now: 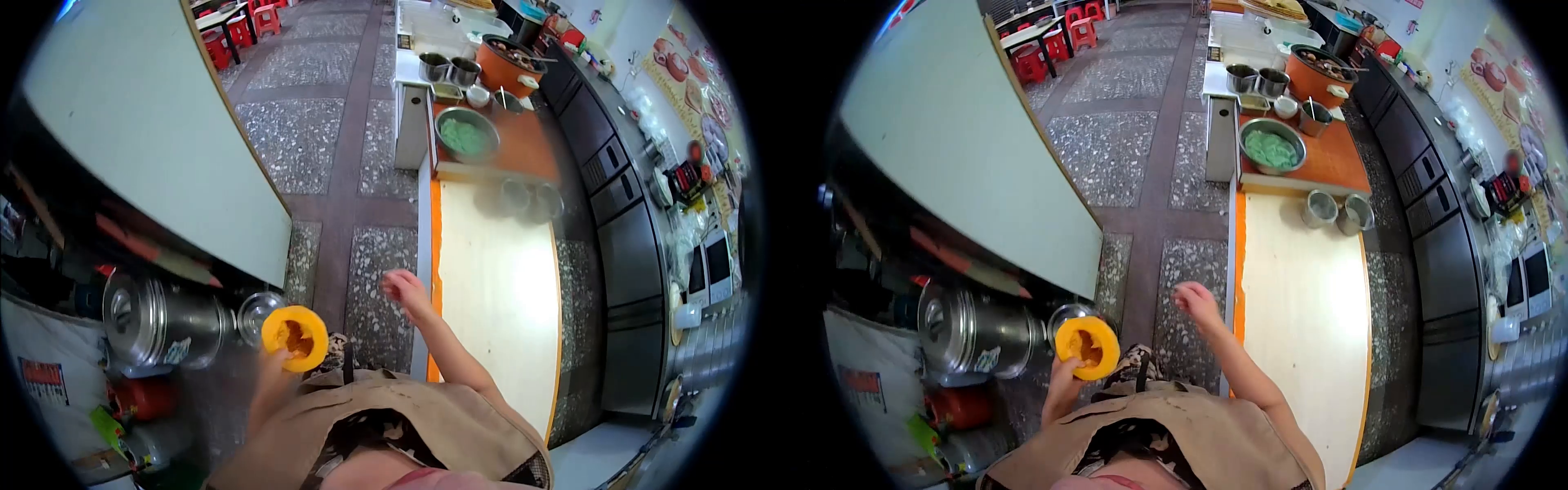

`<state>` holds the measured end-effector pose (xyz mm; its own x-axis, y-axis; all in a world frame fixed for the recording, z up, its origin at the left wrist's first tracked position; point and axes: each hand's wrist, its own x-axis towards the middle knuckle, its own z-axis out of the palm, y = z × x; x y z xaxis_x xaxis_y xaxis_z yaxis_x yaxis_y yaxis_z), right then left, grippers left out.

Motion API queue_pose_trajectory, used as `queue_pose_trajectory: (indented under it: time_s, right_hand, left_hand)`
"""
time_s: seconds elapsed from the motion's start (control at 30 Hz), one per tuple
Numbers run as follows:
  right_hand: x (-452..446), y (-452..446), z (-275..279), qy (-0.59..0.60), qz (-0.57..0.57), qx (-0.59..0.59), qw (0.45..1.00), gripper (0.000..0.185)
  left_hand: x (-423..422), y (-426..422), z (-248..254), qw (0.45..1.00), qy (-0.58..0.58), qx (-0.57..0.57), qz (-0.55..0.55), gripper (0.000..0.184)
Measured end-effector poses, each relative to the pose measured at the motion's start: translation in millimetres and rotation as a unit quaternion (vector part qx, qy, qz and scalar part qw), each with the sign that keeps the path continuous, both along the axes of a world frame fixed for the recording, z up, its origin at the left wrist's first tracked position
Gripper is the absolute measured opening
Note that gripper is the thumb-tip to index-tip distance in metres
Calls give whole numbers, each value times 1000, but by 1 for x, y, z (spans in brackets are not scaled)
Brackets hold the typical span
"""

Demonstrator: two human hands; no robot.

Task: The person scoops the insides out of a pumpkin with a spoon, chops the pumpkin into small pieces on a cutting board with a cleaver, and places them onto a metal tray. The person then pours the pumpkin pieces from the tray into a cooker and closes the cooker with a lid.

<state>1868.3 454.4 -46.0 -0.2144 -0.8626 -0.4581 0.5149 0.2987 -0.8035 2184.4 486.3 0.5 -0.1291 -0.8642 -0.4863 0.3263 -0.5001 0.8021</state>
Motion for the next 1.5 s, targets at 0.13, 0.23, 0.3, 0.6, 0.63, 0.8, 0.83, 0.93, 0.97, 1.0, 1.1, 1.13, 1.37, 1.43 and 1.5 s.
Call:
queue_pose_trajectory:
  time_s: [0.13, 0.23, 0.3, 0.6, 0.63, 0.8, 0.83, 0.93, 0.97, 1.0, 1.1, 1.13, 1.37, 1.43, 1.5]
  right_hand:
    - [-3, -171, 41, 151, 121, -129, 973, 18]
    - [-15, -249, 47, 286, 190, -172, 923, 20]
    - [-38, -297, 26, 298, 163, -124, 932, 18]
    - [-212, -430, -57, 45, -129, 118, 984, 14]
    - [-228, -468, -59, 35, -134, 110, 984, 14]
    - [-244, -697, -63, 59, -16, 90, 994, 16]
    - [-238, -760, -51, 58, 45, 53, 996, 15]
    - [-162, -921, 9, 74, 222, -61, 970, 14]
    - [-127, -969, 26, 92, 284, -77, 951, 16]
    - [-91, -1011, 40, 110, 341, -93, 929, 18]
    - [29, -1092, 81, 160, 571, -104, 798, 29]
    - [67, -1106, 85, 158, 643, -95, 743, 33]
    - [267, -1210, 58, 15, 771, -80, 632, 62]
    - [301, -1239, 69, -14, 750, -90, 655, 67]
    - [336, -1280, 69, 9, 739, -149, 657, 68]
  left_hand:
    - [-31, -115, 2, 999, 5, -39, 0, 60]
    - [-52, -219, -21, 1000, 10, 16, -10, 59]
    - [-91, -301, -17, 993, 109, -15, -32, 55]
    - [-203, -608, 13, 976, 173, -105, -86, 61]
    - [-213, -638, 21, 981, 160, -89, -61, 61]
    - [-198, -738, -9, 987, 131, -82, 32, 61]
    - [-200, -750, 3, 988, 113, -62, 86, 60]
    - [-173, -783, 24, 979, 93, -6, 179, 59]
    - [-160, -797, 37, 972, 103, -36, 209, 58]
    - [-142, -810, 31, 967, 102, -29, 231, 57]
    - [-100, -865, 25, 941, 147, -8, 306, 57]
    - [-85, -885, 17, 929, 137, -5, 343, 56]
    - [62, -1056, 8, 898, 58, -59, 433, 61]
    - [98, -1092, 20, 907, -19, -77, 413, 62]
    - [136, -1122, 41, 903, 90, -59, 417, 61]
